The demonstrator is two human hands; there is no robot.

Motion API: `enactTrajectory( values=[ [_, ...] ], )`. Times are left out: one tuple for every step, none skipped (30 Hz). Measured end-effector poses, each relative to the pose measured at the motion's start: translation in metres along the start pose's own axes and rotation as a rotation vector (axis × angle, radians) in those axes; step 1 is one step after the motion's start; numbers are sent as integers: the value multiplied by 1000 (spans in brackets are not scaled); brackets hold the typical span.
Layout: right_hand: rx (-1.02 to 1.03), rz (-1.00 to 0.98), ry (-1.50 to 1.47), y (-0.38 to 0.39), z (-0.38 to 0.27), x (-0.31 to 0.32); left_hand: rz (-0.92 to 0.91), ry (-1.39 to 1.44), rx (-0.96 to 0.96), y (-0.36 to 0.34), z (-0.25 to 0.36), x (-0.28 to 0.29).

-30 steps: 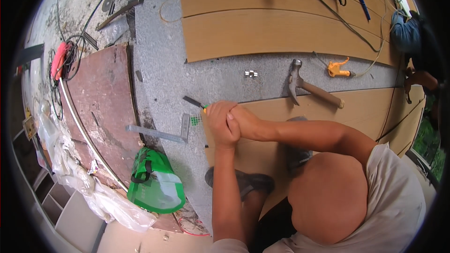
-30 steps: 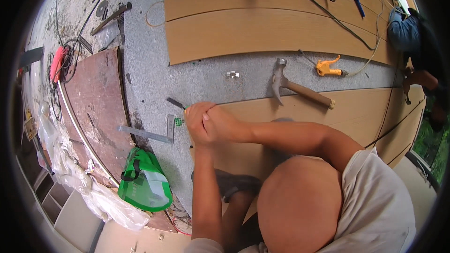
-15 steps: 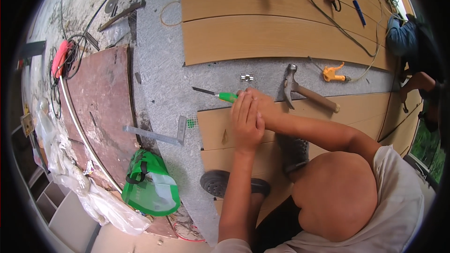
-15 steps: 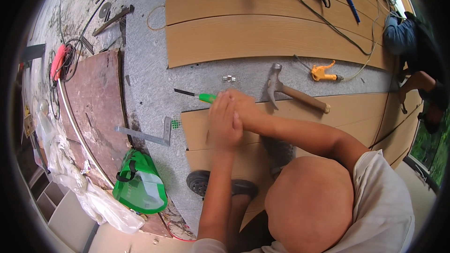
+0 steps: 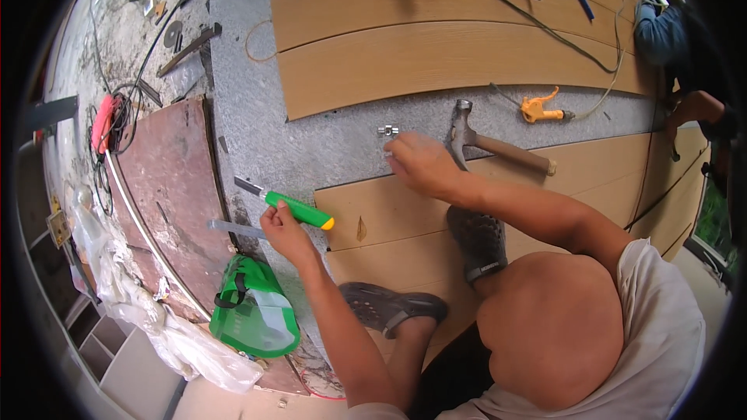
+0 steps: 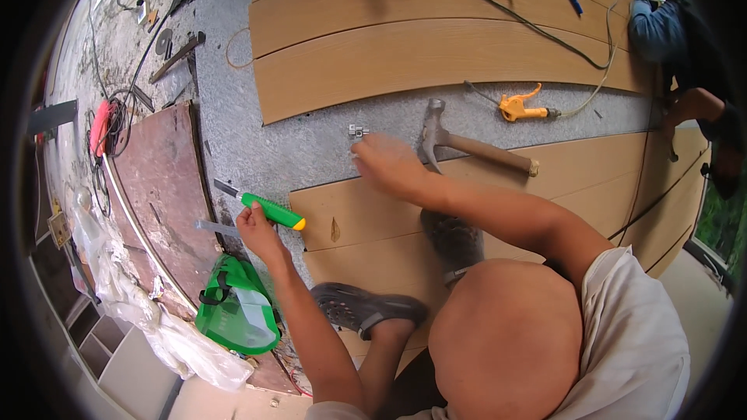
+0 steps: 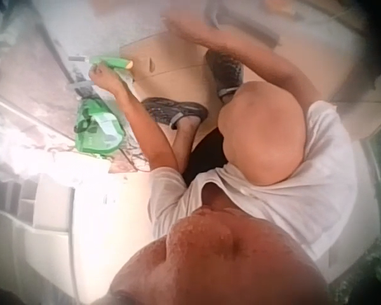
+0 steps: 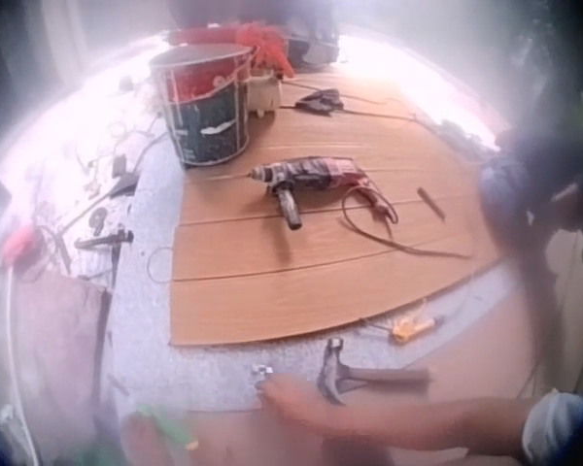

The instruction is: The person installs decking boards by drilling, positioning metal clips between the planks, hammering the boards into place with a hammer and chisel, and fastening components using a power drill.

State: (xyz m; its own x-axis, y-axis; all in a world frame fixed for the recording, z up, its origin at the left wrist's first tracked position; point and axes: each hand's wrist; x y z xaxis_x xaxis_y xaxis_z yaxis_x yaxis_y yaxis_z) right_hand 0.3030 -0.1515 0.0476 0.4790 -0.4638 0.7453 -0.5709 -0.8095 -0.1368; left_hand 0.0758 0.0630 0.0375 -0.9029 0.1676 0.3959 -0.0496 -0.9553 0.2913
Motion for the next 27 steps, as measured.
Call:
enactTrajectory(
  values=[
    [-31,35,79,-4,17,3,21,-51,-52,-15,-3,17],
    [-29,32,91,-6,34,9,12,-212,-82,-24,-2,25],
    [-1,46,118,-10,43,12,20,-208,-79,-36,-7,38],
    [33,59,137,-16,47,10,-25,-327,-125,-48,-14,52],
    [45,57,133,-20,50,7,-76,-446,-170,-56,-17,59],
    [88,57,150,-23,51,3,-80,-466,-180,-61,-22,64],
    [126,57,168,-25,52,-1,-73,-465,-177,-64,-26,67],
    [132,54,165,-26,53,-5,-91,-489,-200,-66,-30,68],
    [128,63,187,-27,54,-9,-109,-514,-223,-67,-34,70],
    [126,73,208,-30,52,-11,-99,-512,-220,-68,-40,71],
    [136,69,203,-32,51,-13,-86,-555,-249,-68,-46,73],
    [143,68,180,-34,48,-15,-71,-599,-278,-69,-51,77],
    [150,63,163,-35,48,-17,-64,-595,-270,-64,-49,75],
    [152,59,168,-39,46,-15,-8,-671,-286,-56,-42,67],
    [147,41,128,-44,44,-16,49,-747,-301,-48,-35,57],
    [151,20,73,-53,33,-21,200,-805,-322,-45,-39,56],
    [150,17,80,-59,30,-22,195,-800,-319,-37,-30,43],
    [204,30,72,-68,27,-25,235,-762,-445,-28,-21,31],
    [261,43,58,-77,23,-30,281,-725,-572,-21,-13,21],
    [266,39,55,-87,18,-38,211,-668,-657,-16,-11,13],
    [329,86,53,-97,14,-45,214,-668,-653,-12,-10,3],
    [390,130,50,-102,12,-52,105,-593,-653,-8,-7,-9],
    [393,126,47,-107,8,-57,-1,-515,-654,-6,-3,-20],
    [360,111,113,-110,5,-61,0,-516,-650,-5,1,-32],
    [326,95,178,-112,4,-65,-63,-475,-648,-7,3,-44],
    [325,90,175,-113,4,-68,-124,-436,-645,-8,6,-53],
    [333,98,217,-114,4,-70,-124,-440,-640,-11,9,-64]
  ],
)
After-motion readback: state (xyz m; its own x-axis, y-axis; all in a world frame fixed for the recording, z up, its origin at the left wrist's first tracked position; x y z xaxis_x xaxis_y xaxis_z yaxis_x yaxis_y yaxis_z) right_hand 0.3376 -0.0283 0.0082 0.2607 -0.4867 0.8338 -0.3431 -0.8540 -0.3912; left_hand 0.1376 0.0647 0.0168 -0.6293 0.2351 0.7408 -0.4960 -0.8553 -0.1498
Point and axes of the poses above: each hand's wrist, its own y-axis away from the middle knuckle, its own x-axis out of the back of the hand, z = x × y, and after that the axes turned 5 degrees about z, right-handed
